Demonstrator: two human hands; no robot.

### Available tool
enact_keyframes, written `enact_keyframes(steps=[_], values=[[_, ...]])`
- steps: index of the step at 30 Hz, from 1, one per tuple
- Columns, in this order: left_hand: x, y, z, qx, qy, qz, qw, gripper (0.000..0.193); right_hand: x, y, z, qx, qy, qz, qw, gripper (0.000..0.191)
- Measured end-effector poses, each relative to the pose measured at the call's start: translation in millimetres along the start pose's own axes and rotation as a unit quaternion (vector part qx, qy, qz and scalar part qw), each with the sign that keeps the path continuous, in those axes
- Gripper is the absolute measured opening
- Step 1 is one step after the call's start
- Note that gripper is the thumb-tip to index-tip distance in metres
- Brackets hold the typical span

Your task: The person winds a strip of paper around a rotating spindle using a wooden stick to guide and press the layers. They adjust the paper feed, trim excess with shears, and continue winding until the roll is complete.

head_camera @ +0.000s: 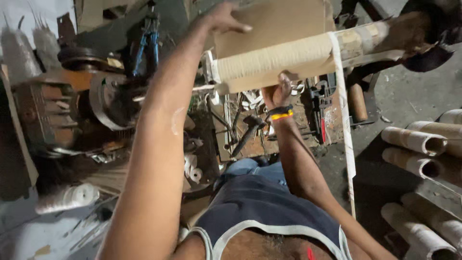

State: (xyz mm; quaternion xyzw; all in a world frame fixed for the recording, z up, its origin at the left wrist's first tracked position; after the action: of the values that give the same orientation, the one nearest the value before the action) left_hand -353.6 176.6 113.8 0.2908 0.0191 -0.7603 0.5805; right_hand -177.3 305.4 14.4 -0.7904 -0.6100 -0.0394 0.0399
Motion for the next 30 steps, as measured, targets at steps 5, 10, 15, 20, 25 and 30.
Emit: enact_keyframes(steps=[5, 10, 15, 20, 25, 30], values=[[-6.8, 57.6, 21.6, -0.21, -0.012, -0.153, 0.966, 0.027, -13.1, 6.1, 21.1, 0.006, -0.018, 0.001, 1.0, 0.01], [-23.5, 164.9, -35.6, -0.329, -0.138, -0.224, 0.907, 0.017, -17.2, 5.1, 24.0, -0.038, 0.03, 0.095, 0.994, 0.032], [-27.8, 171.9, -73.9, -0.39, -0.229, -0.201, 0.869, 0.016, -2.6, 5.4, 11.2, -0.036, 0.106, 0.091, 0.99, 0.045], [-34.9, 161.3, -86.3, -0.318, -0.303, -0.176, 0.881, 0.024, 15.4, 1.4, 18.4, -0.056, 0.154, 0.066, 0.984, 0.042], [-37.4, 162.9, -110.1, -0.34, -0.351, -0.135, 0.862, 0.027, 19.6, 2.6, 41.2, -0.154, 0.321, 0.078, 0.931, 0.037], [-39.0, 165.2, -136.0, -0.419, -0.46, -0.11, 0.775, 0.029, 27.7, 5.9, 39.9, -0.088, 0.409, 0.107, 0.902, 0.045]])
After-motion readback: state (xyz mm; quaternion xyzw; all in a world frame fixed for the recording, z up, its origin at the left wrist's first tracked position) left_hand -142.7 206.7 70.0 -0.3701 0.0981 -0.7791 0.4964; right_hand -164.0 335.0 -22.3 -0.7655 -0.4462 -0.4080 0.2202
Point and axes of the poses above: each hand's wrist, its own y-axis away from the middle knuckle, its own z-axis out of the back of the hand, x = y × z, the point moved 6 cm from there along -y, towards the middle knuckle, and after that the axes turned 12 degrees about z, right-handed, at the moved point
